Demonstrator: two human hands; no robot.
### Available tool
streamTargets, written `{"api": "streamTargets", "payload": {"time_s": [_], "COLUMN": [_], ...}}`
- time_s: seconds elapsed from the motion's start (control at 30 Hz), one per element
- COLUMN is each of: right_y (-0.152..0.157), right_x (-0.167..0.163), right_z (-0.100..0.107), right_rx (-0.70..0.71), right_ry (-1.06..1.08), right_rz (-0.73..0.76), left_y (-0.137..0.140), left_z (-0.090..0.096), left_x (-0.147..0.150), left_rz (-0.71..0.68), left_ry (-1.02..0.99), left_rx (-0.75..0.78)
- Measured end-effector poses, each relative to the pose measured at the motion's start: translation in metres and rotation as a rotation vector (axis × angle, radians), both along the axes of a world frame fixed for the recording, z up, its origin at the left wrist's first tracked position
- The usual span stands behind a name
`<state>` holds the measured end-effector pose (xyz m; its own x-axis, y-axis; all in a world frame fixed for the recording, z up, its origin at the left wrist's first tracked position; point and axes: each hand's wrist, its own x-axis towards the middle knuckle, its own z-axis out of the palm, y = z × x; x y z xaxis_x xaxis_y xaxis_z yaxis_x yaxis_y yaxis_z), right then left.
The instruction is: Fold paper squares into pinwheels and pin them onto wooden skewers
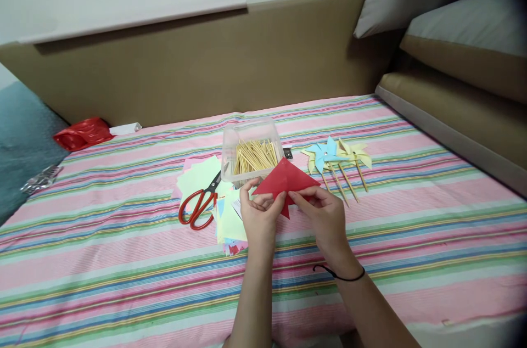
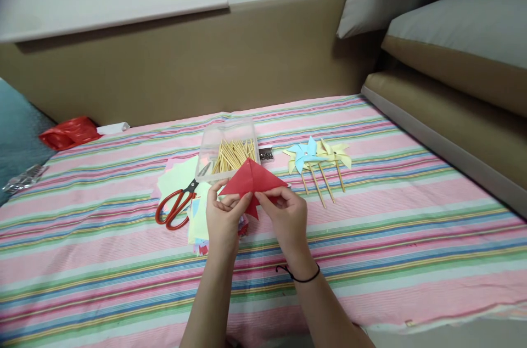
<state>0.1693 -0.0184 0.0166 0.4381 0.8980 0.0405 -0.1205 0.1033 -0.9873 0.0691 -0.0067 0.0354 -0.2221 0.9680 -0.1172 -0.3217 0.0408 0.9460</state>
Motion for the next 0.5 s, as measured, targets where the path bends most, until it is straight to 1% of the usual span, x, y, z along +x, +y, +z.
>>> {"api": "streamTargets", "payload": {"time_s": [0.2,0.3,0.4,0.5], "right_y": [-0.001,-0.002,-0.003,-0.002], "right_x": [-0.003,-0.003,0.005,0.02], "right_z": [0.002,0.004,0.007,0.011], "right_rx": [-0.002,0.007,0.036,0.079], "right_ry": [0.019,0.008,-0.045,-0.07], "right_rz": [0.003,0.049,0.114,0.075], "left_y": [0.0,0.002,0.005,0.007], "left_z": [-0.003,-0.005,-0.007,-0.008], "left_x": [0.001,0.0,-0.003,-0.01], "left_rz": [0.03,0.032,0.048,0.03], "left_ry": [0.02,-0.005,-0.059,-0.082], "left_rx": [-0.001,-0.019,-0.015,0.005]}}
